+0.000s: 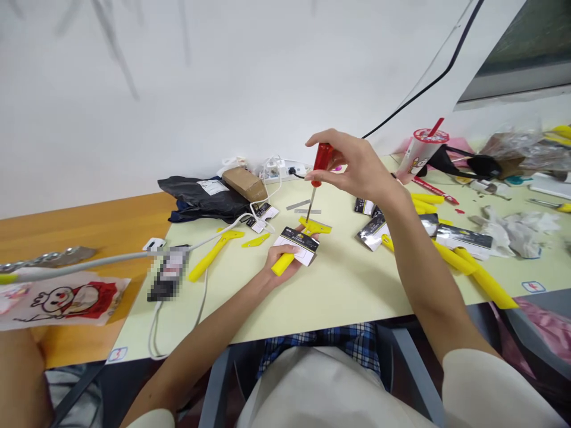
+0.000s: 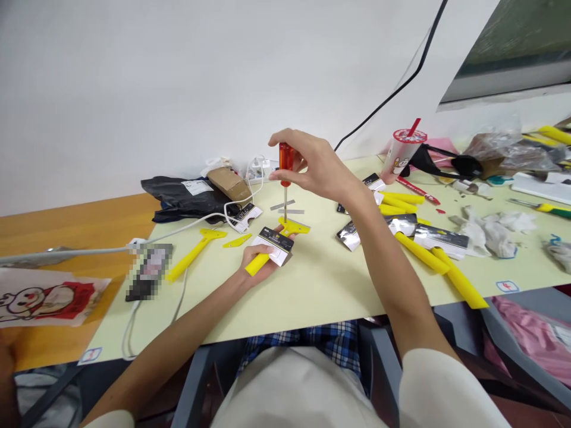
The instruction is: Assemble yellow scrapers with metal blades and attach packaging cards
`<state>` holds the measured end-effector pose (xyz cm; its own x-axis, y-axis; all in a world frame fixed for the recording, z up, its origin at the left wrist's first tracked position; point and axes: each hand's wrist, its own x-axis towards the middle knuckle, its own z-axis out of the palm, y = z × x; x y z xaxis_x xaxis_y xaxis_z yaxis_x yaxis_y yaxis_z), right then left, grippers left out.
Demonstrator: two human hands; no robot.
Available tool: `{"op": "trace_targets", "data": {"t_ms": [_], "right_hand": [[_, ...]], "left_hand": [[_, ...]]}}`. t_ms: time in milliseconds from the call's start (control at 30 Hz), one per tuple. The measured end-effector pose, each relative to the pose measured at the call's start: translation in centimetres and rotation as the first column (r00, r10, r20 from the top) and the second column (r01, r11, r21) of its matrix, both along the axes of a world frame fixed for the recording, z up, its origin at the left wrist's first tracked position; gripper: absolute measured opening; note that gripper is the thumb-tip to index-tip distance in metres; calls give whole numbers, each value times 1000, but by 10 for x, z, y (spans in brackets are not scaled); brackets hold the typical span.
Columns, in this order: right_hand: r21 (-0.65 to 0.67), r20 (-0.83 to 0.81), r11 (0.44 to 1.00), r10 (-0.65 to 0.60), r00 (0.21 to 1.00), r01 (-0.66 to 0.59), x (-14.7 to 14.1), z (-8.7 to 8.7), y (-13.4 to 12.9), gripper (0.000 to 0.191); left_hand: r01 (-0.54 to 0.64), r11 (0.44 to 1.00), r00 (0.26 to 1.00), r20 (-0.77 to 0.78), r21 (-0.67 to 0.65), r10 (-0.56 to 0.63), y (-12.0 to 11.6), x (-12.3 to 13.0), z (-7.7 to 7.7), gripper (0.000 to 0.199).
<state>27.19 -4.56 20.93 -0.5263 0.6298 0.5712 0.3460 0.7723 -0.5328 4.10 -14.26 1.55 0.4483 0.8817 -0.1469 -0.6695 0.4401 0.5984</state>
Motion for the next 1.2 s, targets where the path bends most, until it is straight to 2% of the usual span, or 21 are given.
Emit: {"op": "trace_targets", "data": {"t_ms": [200,267,400,467,633,933,1200], "right_hand": [[-118,103,991,73,992,-61,-11,20,-4,58],[-115,104,992,72,992,-59,-15,24,-3,56],[-20,86,999,41,995,-40,-21,22,0,46],[3,75,999,43,996,-44,-22,18,-1,48],[-51,42,994,103,994,-101,-17,14,-4,53],[69,63,998,3,998,-7,-17,18,-6,52],[119,96,990,-84,992,72,-18,19,-10,57]], "left_hand": [[-21,1000,1000,-2,2,21,1,-1,-4,95],[-30,999,1000,7,14,30,3,-2,-6,96],[-15,1000,1000,11,-11,15,4,-5,-8,99],[-15,999,1000,2,-42,15,4,-5,-9,100],[-46,997,998,-43,-69,43,6,-5,-9,98],[-50,999,993,-105,-14,48,5,-9,-16,95],[-67,998,985,-157,-7,65,2,-8,-11,101]]}}
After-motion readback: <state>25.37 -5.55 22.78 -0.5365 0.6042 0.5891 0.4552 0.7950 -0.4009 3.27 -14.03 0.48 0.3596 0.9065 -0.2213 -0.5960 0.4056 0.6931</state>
